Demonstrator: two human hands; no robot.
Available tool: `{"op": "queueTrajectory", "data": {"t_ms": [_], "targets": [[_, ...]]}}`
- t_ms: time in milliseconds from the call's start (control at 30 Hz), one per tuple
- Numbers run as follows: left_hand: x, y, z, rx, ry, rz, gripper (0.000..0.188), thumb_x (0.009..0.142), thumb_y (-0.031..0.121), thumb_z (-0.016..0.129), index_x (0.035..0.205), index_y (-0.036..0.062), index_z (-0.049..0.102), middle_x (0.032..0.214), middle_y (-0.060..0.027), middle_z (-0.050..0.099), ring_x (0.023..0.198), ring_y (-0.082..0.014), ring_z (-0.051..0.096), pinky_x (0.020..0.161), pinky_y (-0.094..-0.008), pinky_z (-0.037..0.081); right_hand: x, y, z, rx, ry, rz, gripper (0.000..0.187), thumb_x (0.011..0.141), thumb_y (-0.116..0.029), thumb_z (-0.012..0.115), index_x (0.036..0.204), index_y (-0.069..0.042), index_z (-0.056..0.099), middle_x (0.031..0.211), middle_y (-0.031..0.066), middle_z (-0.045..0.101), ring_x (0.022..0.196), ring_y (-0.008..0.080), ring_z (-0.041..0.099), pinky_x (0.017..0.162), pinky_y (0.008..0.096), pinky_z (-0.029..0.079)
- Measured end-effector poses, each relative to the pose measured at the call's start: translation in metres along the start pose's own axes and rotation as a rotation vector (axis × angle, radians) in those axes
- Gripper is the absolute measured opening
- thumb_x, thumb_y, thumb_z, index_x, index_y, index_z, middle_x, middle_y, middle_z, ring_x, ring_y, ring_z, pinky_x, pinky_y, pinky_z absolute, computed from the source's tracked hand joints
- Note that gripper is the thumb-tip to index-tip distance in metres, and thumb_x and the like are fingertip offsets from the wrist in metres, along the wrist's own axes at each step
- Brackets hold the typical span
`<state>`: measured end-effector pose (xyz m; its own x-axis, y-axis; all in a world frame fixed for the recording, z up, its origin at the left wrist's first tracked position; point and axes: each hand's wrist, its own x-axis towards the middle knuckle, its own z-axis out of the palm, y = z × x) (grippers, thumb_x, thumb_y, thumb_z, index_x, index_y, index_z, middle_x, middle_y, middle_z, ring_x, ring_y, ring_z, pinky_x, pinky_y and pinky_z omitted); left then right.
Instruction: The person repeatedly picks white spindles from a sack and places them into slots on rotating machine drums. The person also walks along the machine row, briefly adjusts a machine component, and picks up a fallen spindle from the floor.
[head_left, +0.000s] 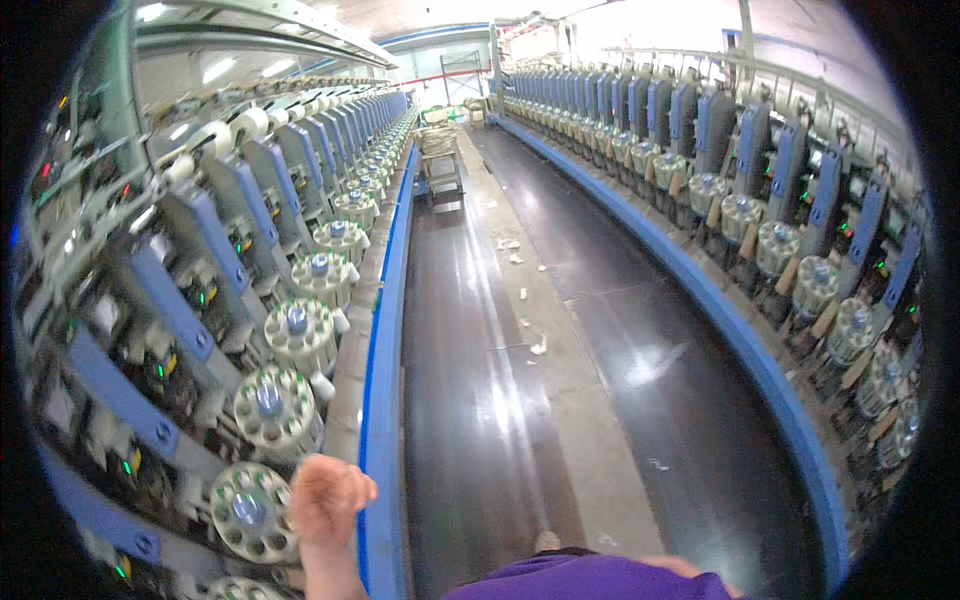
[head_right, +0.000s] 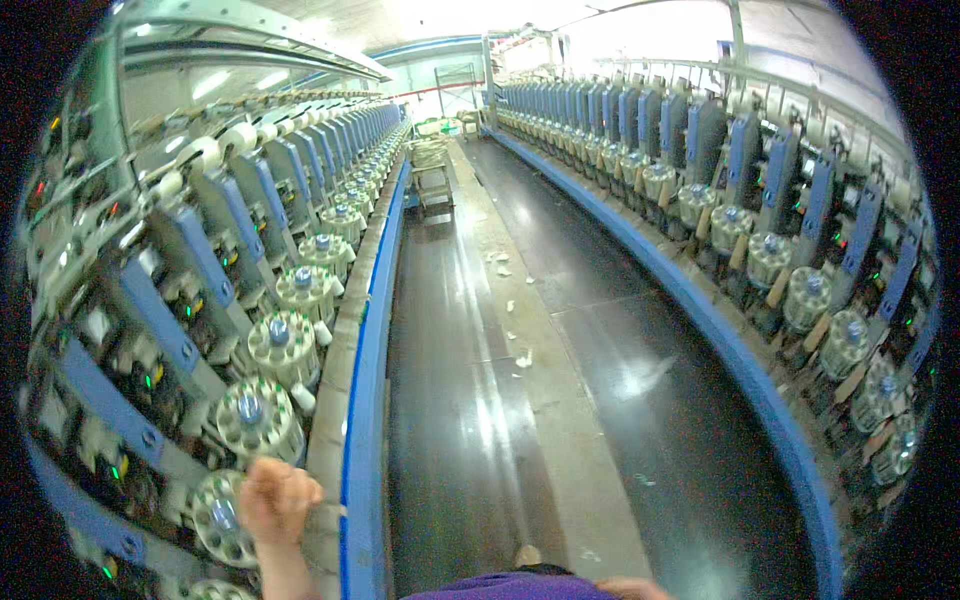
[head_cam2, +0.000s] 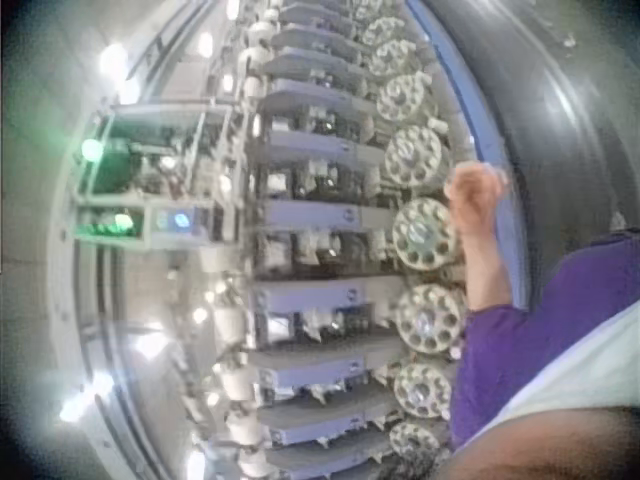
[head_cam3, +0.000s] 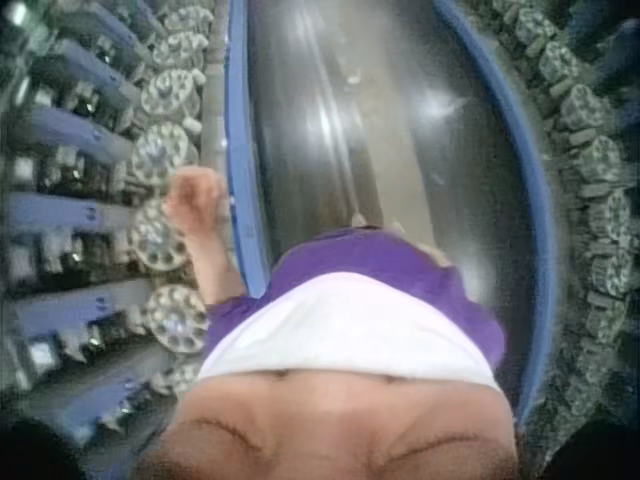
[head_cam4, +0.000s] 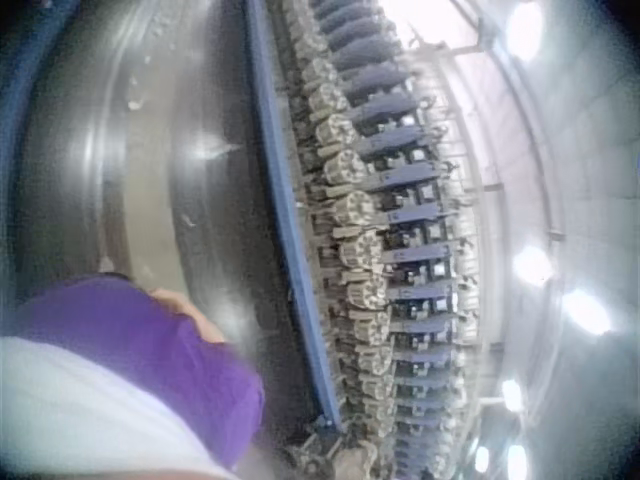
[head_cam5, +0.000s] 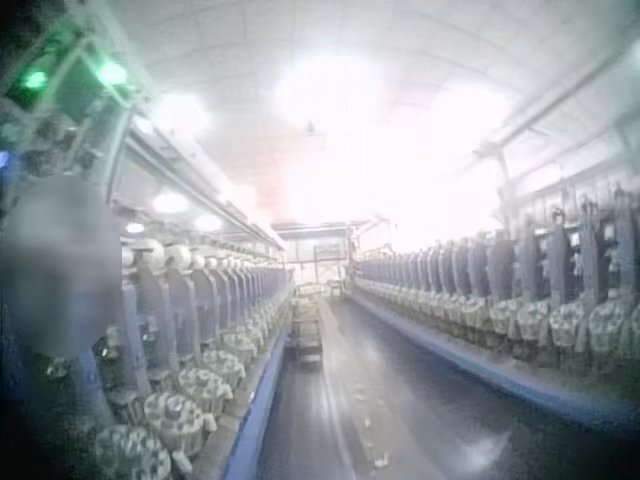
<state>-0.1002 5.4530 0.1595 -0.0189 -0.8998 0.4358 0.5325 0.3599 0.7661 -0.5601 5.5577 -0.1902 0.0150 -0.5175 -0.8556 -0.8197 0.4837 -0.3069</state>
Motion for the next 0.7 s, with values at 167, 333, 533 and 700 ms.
{"op": "queueTrajectory", "data": {"t_ms": [167, 333, 533, 700], "targets": [[0.052, -0.083, -0.137, 0.474, 0.822, -0.52, 0.019, 0.088, 0.022, 0.055, 0.09, 0.0037, 0.055, 0.058, -0.0053, 0.05, 0.053, -0.0166, 0.05, 0.05, -0.0315, 0.042, 0.084, -0.183, -0.191, 0.04, 0.195, -0.247, 0.036, 0.079, -0.034, 0.056, 0.104, -0.01, 0.063, 0.098, 0.0117, 0.066, 0.09, 0.0251, 0.062, 0.077, 0.0359, 0.047], [0.099, -0.143, -0.264, 0.543, 0.917, -0.558, 0.022, 0.085, 0.023, 0.062, 0.095, 0.0048, 0.056, 0.068, -0.0072, 0.057, 0.058, -0.0183, 0.053, 0.054, -0.0313, 0.045, 0.171, -0.355, -0.327, 0.149, 0.317, -0.5, 0.037, 0.079, -0.035, 0.056, 0.105, -0.01, 0.063, 0.098, 0.0115, 0.066, 0.09, 0.0249, 0.062, 0.078, 0.0359, 0.047], [0.398, -0.251, -0.334, 0.606, 0.698, -0.584, 0.019, 0.085, 0.016, 0.058, 0.098, 0.0027, 0.056, 0.072, -0.0046, 0.056, 0.059, -0.0121, 0.052, 0.05, -0.0242, 0.043, 0.258, -0.436, -0.407, 0.187, 0.249, -0.36, 0.037, 0.079, -0.035, 0.056, 0.106, -0.011, 0.063, 0.099, 0.0113, 0.066, 0.091, 0.0247, 0.062, 0.078, 0.0358, 0.047], [0.646, -0.374, -0.28, 1.009, -0.234, -0.461, 0.034, 0.084, 0.026, 0.061, 0.111, 0.0057, 0.057, 0.098, -0.0105, 0.064, 0.089, -0.019, 0.06, 0.079, -0.0321, 0.048, 0.338, -0.455, -0.467, 0.222, 0.143, -0.14, 0.038, 0.079, -0.036, 0.056, 0.107, -0.011, 0.063, 0.1, 0.0111, 0.065, 0.091, 0.0246, 0.062, 0.078, 0.0358, 0.047]]}}
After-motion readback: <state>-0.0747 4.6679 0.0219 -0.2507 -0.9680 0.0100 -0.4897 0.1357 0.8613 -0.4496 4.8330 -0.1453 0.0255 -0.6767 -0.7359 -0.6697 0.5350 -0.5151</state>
